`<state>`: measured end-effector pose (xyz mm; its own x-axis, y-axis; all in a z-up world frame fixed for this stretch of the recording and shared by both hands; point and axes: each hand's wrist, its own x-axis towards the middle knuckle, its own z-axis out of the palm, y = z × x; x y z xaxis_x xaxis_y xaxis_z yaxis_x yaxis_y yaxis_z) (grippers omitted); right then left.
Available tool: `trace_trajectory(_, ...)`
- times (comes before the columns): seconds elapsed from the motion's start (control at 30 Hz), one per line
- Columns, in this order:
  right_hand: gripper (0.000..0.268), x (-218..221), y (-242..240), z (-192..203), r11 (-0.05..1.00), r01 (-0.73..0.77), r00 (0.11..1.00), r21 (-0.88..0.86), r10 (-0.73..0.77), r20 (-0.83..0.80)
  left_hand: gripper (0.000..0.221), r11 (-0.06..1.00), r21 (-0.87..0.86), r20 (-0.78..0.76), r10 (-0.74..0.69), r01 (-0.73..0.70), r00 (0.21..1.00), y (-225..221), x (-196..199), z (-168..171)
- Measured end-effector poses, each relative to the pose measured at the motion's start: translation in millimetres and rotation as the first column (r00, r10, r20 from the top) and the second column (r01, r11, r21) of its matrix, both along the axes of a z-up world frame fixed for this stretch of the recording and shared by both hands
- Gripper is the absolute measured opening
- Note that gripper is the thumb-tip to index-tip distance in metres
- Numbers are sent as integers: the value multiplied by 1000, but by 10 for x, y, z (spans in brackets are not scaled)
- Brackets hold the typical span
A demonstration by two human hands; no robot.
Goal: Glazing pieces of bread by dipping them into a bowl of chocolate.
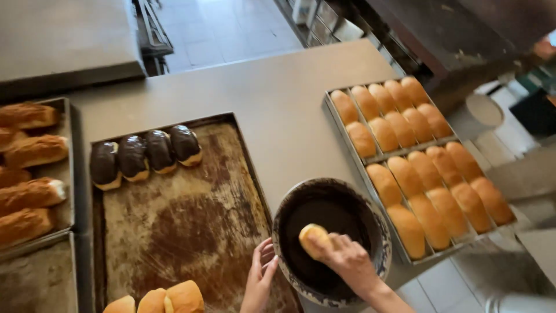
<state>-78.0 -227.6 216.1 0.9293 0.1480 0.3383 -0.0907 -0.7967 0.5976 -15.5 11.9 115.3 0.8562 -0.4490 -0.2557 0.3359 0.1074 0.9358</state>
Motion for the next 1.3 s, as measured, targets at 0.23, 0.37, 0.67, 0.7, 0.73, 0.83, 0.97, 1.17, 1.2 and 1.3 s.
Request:
trace_trajectory(0.23, 80, 133, -27, -7, 976, -113, 994, 185, 109, 29, 58, 1000, 30, -38, -9, 10, 999, -27, -46, 107)
trace_trajectory(0.37, 69, 284, -362, -141, 983, 37, 997, 180, -49, 60, 60, 999, 33, -36, -10, 11, 999, -6, -16, 239)
trace_trajectory(0.67, 67, 74, -247, 25, 984, -87, 993, 155, 75, 86, 58, 1000, -23, 4, 12, -12, 1000, 5, -14, 214)
trace_trajectory(0.7, 67, -11, -256, -100, 984, -92, 992, 151, 78, 95, 58, 1000, -26, 13, 15, -14, 1000, 14, 9, 198)
trace_trajectory(0.73, 68, -95, -268, -227, 944, -175, 984, 279, 181, 6, 58, 1000, -5, 1, 22, -22, 1000, 22, 32, 182)
trace_trajectory(0.83, 67, -51, -276, -95, 953, -97, 995, 286, 88, 43, 58, 999, 21, -8, 27, -27, 1000, 22, 25, 209)
trace_trajectory(0.97, 79, 126, -129, -473, 907, -251, 964, 339, 267, -3, 59, 993, 118, -70, 1, 7, 998, 21, 13, 532)
trace_trajectory(1.17, 34, 414, -139, -232, 990, -125, 991, 65, 121, 60, 55, 998, 44, 30, 43, -44, 999, 90, 55, 393)
trace_trajectory(1.2, 34, 374, -149, -281, 989, -129, 990, 66, 125, 61, 55, 998, 45, 32, 47, -48, 998, 109, 60, 471)
trace_trajectory(1.3, 24, 233, -256, -348, 971, -183, 983, 153, 181, 26, 56, 988, 152, -10, 4, -3, 1000, 133, 73, 564)
